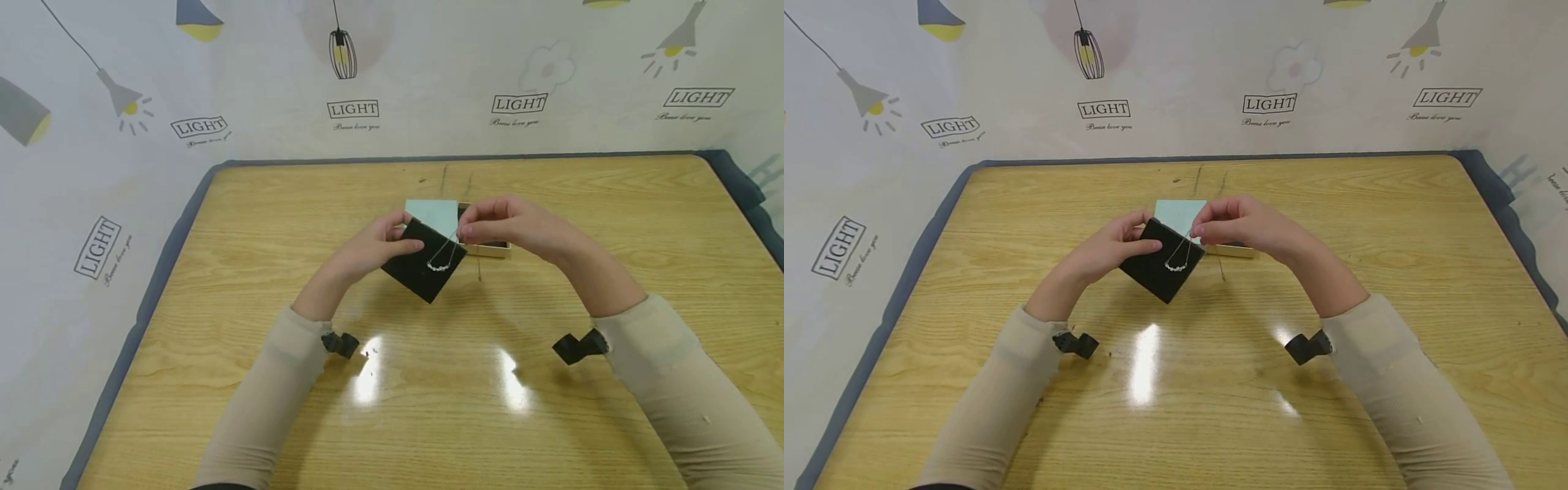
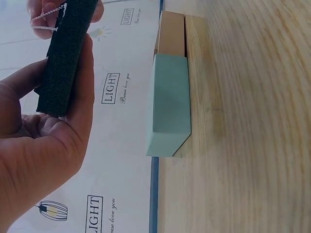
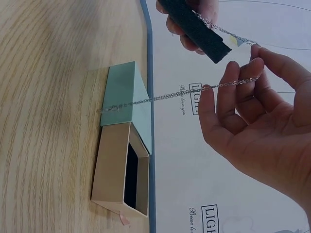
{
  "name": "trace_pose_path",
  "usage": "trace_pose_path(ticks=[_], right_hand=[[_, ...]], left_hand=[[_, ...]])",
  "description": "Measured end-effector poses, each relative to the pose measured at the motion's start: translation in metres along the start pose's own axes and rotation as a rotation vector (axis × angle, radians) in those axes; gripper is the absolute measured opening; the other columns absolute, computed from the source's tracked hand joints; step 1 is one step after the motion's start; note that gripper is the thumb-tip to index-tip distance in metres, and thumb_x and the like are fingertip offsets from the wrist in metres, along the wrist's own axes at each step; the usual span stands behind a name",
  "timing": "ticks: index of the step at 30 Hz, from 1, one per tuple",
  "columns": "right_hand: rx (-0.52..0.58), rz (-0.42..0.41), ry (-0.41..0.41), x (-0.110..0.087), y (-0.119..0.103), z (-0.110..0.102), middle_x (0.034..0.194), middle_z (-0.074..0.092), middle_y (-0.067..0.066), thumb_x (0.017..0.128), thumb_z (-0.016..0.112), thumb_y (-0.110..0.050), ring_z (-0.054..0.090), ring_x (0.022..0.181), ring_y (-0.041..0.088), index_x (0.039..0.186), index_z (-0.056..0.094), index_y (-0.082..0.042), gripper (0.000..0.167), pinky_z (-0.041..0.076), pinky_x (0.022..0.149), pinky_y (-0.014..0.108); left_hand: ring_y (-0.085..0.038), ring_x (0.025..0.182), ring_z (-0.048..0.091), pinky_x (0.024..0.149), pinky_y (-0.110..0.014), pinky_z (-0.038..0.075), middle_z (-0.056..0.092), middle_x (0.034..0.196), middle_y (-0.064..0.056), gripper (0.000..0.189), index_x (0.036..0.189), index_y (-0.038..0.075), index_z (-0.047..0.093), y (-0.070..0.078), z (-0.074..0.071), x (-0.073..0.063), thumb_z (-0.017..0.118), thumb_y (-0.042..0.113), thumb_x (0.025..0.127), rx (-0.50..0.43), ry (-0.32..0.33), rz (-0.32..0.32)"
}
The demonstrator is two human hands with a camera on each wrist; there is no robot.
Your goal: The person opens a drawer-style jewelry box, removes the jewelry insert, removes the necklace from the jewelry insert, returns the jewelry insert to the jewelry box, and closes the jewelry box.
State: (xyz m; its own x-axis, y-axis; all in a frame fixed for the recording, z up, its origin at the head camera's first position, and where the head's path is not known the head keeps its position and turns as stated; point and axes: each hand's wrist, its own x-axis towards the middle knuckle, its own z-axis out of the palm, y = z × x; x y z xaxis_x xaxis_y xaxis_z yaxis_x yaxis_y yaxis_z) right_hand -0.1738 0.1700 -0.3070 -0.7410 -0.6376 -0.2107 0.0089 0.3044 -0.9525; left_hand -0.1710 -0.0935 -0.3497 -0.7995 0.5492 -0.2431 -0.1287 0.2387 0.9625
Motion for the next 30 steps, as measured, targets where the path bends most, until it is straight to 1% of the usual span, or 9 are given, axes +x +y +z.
trace_pose_path(ticks=[5,10,12,17,19,25,30], right_hand=[[0.018,-0.002,-0.006,-0.0006,-0.0009,0.0001,0.097,0.066,0.001,0.1,0.058,-0.017,0.064,0.098,0.018,0.098,0.066,-0.008,0.012,0.054,0.099,0.031],[0.028,-0.004,-0.002,-0.0011,-0.0017,0.0,0.097,0.066,0.001,0.1,0.058,-0.016,0.065,0.102,0.024,0.1,0.065,-0.002,0.015,0.054,0.102,0.032],[0.027,-0.006,0.001,-0.0011,-0.0017,-0.0003,0.097,0.066,0.002,0.1,0.058,-0.016,0.066,0.102,0.022,0.101,0.064,0.0,0.017,0.054,0.103,0.033],[0.026,-0.016,0.008,-0.0014,-0.0018,-0.0009,0.097,0.067,0.0,0.1,0.058,-0.016,0.066,0.097,0.015,0.099,0.066,-0.006,0.013,0.055,0.1,0.031],[0.025,-0.017,0.013,-0.0018,-0.0019,-0.0011,0.096,0.067,0.0,0.1,0.058,-0.016,0.066,0.095,0.015,0.098,0.067,-0.009,0.012,0.056,0.097,0.03],[0.021,-0.006,0.038,-0.0033,-0.0032,-0.0016,0.094,0.069,0.002,0.1,0.059,-0.018,0.067,0.092,0.018,0.099,0.067,-0.009,0.012,0.058,0.091,0.032],[0.023,-0.001,0.059,-0.0046,-0.0047,-0.0032,0.098,0.068,0.0,0.1,0.059,-0.017,0.068,0.095,0.021,0.099,0.067,-0.011,0.01,0.058,0.093,0.033]], left_hand=[[-0.016,0.087,0.073,0.086,-0.032,0.06,0.07,0.117,-0.024,0.017,0.115,0.005,0.048,0.0,-0.0005,-0.0012,0.055,0.011,0.101,0.008,-0.007,0.003],[-0.017,0.088,0.073,0.087,-0.033,0.059,0.07,0.117,-0.023,0.017,0.115,0.005,0.048,-0.0007,-0.0006,-0.0017,0.055,0.011,0.101,0.013,-0.007,0.009],[-0.017,0.088,0.073,0.088,-0.033,0.059,0.07,0.117,-0.023,0.018,0.116,0.005,0.048,-0.0012,-0.0007,-0.0019,0.056,0.011,0.101,0.018,-0.007,0.013],[-0.017,0.089,0.073,0.089,-0.033,0.059,0.069,0.118,-0.024,0.017,0.115,0.005,0.048,-0.0026,-0.0013,-0.0018,0.055,0.01,0.101,0.014,-0.011,0.024],[-0.017,0.089,0.074,0.089,-0.034,0.059,0.069,0.118,-0.024,0.016,0.114,0.005,0.048,-0.0032,-0.0015,-0.0015,0.055,0.01,0.101,0.01,-0.012,0.024],[-0.019,0.091,0.074,0.089,-0.034,0.06,0.069,0.119,-0.026,0.015,0.114,0.005,0.048,-0.0041,-0.0019,-0.0007,0.054,0.009,0.101,0.007,-0.014,0.026],[-0.018,0.092,0.073,0.09,-0.034,0.059,0.069,0.12,-0.025,0.015,0.114,0.005,0.048,-0.0046,-0.002,-0.0007,0.054,0.01,0.101,0.019,-0.016,0.032]])
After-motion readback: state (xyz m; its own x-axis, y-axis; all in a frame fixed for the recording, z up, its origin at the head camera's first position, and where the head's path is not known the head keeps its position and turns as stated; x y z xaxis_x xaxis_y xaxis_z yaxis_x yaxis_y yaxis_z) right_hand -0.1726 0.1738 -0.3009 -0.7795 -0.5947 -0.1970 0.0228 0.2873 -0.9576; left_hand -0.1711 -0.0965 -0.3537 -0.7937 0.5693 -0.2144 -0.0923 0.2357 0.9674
